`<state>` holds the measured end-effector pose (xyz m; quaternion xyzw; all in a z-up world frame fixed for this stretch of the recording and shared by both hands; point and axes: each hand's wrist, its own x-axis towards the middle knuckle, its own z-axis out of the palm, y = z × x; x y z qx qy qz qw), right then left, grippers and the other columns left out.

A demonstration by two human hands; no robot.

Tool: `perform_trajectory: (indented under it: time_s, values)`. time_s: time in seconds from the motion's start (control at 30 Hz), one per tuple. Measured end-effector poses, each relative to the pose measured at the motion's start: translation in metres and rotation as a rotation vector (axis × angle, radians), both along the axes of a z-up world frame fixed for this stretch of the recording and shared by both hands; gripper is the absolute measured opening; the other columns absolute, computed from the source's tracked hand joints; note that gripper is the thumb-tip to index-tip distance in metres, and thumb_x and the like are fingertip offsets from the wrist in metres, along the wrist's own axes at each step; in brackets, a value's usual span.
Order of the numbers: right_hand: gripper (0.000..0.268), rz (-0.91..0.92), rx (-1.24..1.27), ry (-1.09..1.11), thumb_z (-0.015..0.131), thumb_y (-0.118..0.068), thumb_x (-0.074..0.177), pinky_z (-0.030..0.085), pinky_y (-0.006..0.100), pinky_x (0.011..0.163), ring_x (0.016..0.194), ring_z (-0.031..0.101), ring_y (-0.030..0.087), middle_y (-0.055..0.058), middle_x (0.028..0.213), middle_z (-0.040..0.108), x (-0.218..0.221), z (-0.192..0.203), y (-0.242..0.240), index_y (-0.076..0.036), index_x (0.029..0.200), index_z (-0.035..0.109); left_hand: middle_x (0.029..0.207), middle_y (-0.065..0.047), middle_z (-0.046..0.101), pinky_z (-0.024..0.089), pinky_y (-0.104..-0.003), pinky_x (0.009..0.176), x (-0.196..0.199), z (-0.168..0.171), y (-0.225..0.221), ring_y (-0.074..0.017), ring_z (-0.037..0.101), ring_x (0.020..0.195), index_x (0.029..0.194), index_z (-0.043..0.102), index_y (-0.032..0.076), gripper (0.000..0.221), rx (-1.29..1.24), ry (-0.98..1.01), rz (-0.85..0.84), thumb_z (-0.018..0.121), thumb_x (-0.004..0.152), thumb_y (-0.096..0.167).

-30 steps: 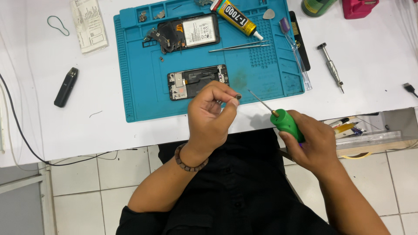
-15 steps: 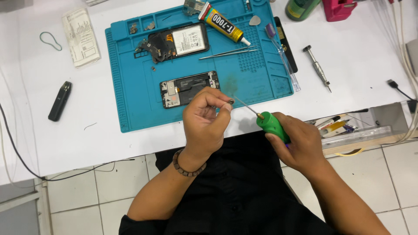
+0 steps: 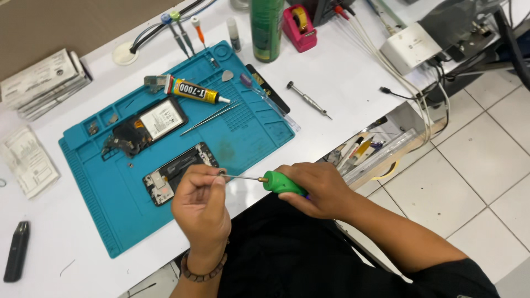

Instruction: The person applies adhesive to the back of a smartphone screen and attaches it to the phone body. They then use a soldering iron on a small component and place it inside the phone, followed by inserting the battery and reassembling the device.

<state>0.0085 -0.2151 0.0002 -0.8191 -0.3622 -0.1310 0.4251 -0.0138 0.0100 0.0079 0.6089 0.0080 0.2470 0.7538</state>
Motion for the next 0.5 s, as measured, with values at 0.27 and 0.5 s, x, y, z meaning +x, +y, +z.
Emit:
perform_trajectory:
  time_s: [0.27,0.5]
  values:
    - [0.036,-0.079,-0.150,0.029,0.060,-0.036,0.101,0.046,0.037,0.057,0.071,0.065,0.026,0.004,0.089,0.068,0.001,-0.010,-0.008,-0.011,0.126,0.061,0.092,-0.013,0.064,0.063,-0.032,0.077,-0.006,-0.002,-0.002,-0.0219,0.066,0.086,0.088,0.064,0.001,0.010,0.003,0.018,0.020,0.064,0.091,-0.008]
    - [0.034,0.040,-0.067,0.030,0.056,-0.038,0.103,0.044,0.035,0.055,0.067,0.064,0.026,0.004,0.084,0.067,-0.001,0.002,-0.003,-0.011,0.123,0.062,0.093,-0.013,0.064,0.063,-0.034,0.079,-0.003,-0.006,-0.004,-0.0219,0.065,0.086,0.087,0.064,0.002,0.010,-0.034,0.077,0.080,0.064,0.091,-0.008]
